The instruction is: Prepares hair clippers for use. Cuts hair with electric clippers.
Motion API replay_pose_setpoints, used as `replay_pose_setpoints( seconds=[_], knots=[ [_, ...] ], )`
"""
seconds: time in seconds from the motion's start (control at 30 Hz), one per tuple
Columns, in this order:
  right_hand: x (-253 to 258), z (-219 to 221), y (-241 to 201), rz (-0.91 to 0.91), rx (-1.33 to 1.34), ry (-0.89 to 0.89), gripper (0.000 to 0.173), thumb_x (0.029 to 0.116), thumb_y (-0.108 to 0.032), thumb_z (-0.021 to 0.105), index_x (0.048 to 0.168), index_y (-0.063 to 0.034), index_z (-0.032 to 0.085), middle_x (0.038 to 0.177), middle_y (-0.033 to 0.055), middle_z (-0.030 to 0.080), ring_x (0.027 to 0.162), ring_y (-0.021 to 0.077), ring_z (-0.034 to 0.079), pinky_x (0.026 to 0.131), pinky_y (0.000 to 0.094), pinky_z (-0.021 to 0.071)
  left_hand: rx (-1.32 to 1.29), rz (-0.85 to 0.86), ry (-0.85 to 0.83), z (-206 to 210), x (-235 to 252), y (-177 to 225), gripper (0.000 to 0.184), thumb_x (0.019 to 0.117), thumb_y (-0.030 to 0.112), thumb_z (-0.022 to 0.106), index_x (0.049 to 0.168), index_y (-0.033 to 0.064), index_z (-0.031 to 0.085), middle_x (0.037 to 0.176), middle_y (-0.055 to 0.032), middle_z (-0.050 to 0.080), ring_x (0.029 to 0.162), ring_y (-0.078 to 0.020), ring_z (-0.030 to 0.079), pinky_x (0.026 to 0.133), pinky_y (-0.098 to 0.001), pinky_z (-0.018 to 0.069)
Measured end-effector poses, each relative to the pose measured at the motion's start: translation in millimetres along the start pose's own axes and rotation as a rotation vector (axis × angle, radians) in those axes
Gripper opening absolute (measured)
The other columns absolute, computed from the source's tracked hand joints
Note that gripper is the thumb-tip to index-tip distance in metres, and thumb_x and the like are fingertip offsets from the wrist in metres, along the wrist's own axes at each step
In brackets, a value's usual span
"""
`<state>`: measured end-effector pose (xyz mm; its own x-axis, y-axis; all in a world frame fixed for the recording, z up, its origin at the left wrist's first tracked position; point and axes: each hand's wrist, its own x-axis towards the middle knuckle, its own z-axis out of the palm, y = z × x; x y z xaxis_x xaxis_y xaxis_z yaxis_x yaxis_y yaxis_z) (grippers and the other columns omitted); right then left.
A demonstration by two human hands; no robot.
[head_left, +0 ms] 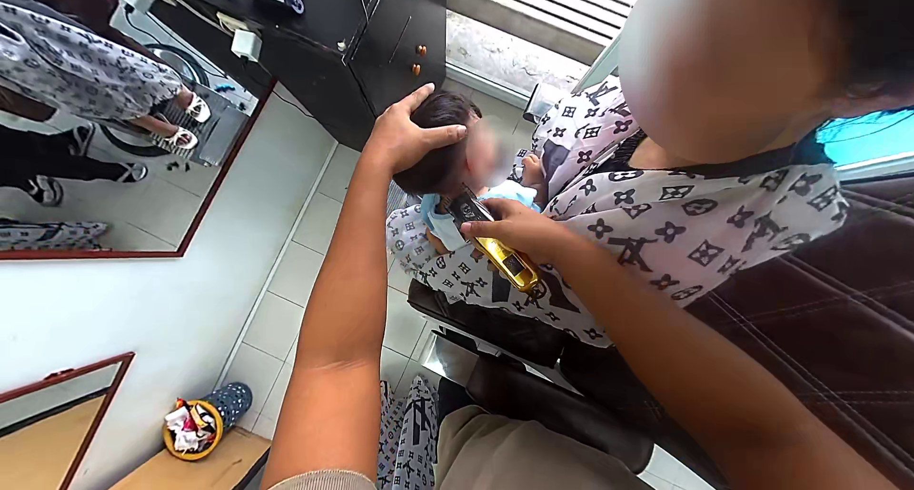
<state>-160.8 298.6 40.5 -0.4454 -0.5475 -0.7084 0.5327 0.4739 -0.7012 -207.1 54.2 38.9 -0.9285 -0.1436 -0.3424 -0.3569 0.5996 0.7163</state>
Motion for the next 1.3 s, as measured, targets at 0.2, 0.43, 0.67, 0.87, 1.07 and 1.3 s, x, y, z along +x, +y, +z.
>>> replay_pose_setpoints(
  seconds=[0.2, 0.43, 0.67, 0.87, 1.07, 1.3],
  knots=[
    [0, 4, 0, 0.027, 0.05, -0.038, 0.045, 0.1004, -0.028, 0.067, 0.136, -0.0082, 0.05, 0.103, 0.0175, 0.068, 0.075, 0.0293, 0.072, 0.061, 0.0435, 0.0631, -0.139, 0.075, -0.006, 2, -14, -19, 0.099, 0.0739, 0.061, 0.082, 0.158, 0.0286, 0.041, 0.154, -0.003, 0.051, 0.141, -0.0166, 0.049, 0.116, -0.0481, 0.0411],
    [-10, 11, -1, 0.0, 0.024, -0.023, 0.046, 0.0991, -0.027, 0.069, 0.137, -0.0088, 0.051, 0.105, 0.0174, 0.069, 0.078, 0.0303, 0.073, 0.062, 0.044, 0.064, -0.226, 0.128, 0.015, 2, -29, -32, 0.097, 0.076, 0.059, 0.081, 0.158, 0.0267, 0.041, 0.154, -0.0026, 0.052, 0.139, -0.0141, 0.051, 0.115, -0.0454, 0.0428],
    [-11, 15, -17, 0.0, -0.052, -0.056, 0.045, 0.0993, -0.023, 0.068, 0.137, -0.006, 0.049, 0.105, 0.0178, 0.067, 0.076, 0.0294, 0.073, 0.06, 0.0429, 0.0641, -0.32, 0.138, 0.016, 0, -44, -50, 0.091, 0.0827, 0.053, 0.078, 0.158, 0.0186, 0.04, 0.149, -0.0072, 0.056, 0.133, -0.0139, 0.057, 0.113, -0.0402, 0.046],
    [-14, 30, -30, 0.025, -0.171, -0.077, 0.041, 0.0988, -0.023, 0.069, 0.131, -0.0044, 0.052, 0.1, 0.0167, 0.069, 0.074, 0.0272, 0.073, 0.059, 0.0403, 0.0645, -0.481, 0.137, 0.047, 17, -58, -72, 0.091, 0.0844, 0.049, 0.076, 0.159, 0.0128, 0.038, 0.147, -0.0079, 0.057, 0.13, -0.0113, 0.058, 0.111, -0.0357, 0.048],
    [-21, 27, -31, 0.136, -0.214, -0.068, 0.041, 0.1012, -0.03, 0.066, 0.132, -0.006, 0.052, 0.094, 0.0146, 0.068, 0.069, 0.0247, 0.072, 0.056, 0.0389, 0.0626, -0.524, 0.135, 0.055, 28, -59, -76, 0.091, 0.0839, 0.051, 0.077, 0.159, 0.015, 0.039, 0.149, -0.0073, 0.056, 0.131, -0.0119, 0.058, 0.111, -0.037, 0.0481],
    [-24, 6, -55, 0.204, -0.251, -0.082, 0.035, 0.1041, -0.028, 0.06, 0.13, -0.0055, 0.053, 0.097, 0.014, 0.068, 0.074, 0.0246, 0.073, 0.058, 0.038, 0.0629, -0.502, 0.138, 0.051, 35, -47, -67, 0.092, 0.0827, 0.054, 0.077, 0.159, 0.0187, 0.039, 0.15, -0.0072, 0.055, 0.134, -0.0141, 0.055, 0.113, -0.0412, 0.0461]
  ],
)
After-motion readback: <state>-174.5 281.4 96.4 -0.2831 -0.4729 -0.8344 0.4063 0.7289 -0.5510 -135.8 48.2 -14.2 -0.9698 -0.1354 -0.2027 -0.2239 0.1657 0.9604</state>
